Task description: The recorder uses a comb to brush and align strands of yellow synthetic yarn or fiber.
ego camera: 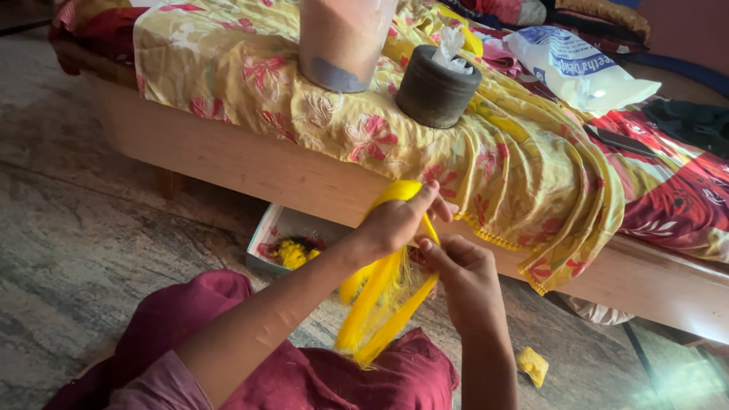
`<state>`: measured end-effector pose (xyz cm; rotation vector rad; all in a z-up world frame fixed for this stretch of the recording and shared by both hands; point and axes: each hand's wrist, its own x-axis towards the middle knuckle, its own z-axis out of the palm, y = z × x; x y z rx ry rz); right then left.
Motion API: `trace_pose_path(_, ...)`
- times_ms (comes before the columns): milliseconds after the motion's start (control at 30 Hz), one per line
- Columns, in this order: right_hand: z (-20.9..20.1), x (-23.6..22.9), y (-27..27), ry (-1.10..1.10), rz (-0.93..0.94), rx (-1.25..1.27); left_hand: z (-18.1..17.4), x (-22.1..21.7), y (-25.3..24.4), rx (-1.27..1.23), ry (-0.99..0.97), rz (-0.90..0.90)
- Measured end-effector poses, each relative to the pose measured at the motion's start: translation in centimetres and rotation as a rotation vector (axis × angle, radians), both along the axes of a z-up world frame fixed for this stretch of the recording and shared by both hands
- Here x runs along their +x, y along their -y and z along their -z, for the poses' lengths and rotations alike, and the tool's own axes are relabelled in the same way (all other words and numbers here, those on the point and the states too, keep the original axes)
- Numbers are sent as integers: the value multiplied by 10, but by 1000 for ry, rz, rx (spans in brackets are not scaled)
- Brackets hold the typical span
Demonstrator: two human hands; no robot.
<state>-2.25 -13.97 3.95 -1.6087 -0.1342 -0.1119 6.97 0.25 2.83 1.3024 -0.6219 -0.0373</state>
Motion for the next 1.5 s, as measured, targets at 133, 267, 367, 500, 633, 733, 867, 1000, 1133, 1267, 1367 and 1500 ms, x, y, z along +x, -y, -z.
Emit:
trace_pose_path(133,3,-5,7,66,-40,-47,-2,-1,-4,-71,28,-6)
trace_pose_path(267,11,-4,16,61,-113,21,-6,-6,-7,-157,-295,8)
trace_pose_path(367,9,-12,16,36,-192,-57,-15,-19,-14,-35,-321,-23)
trace_pose_path(500,32,-25,31,-116,-426,-15,-14,-6,-15,-136,51,26)
trace_pose_path(633,105,-40,69,-298,-699,45,-41,-21,-27,-86,82,14)
trace_pose_path(733,146,-54,90,-373,-747,24,-53,-31,-32,-46,152,-36)
trace_pose_path(867,162,-68,91,-372,-703,-437,-62,-39,-33,-27,290,-62)
trace_pose_path(1000,167,-59,103,-392,-587,-765,-67,-41,-30,17,371,-71)
trace_pose_path(1133,161,-41,113,-275,-186,-1302,-65,-44,-28,181,492,-172)
trace_pose_path(1267,50,-53,48,318,519,-787,-51,-43,-15,115,498,-118)
trace_pose_path(1367,3,-42,4,403,358,-371,-52,-52,-8,252,520,-203)
trace_pose_path(1500,4,-22,-21,214,49,-12,-23,-28,0,420,648,-384)
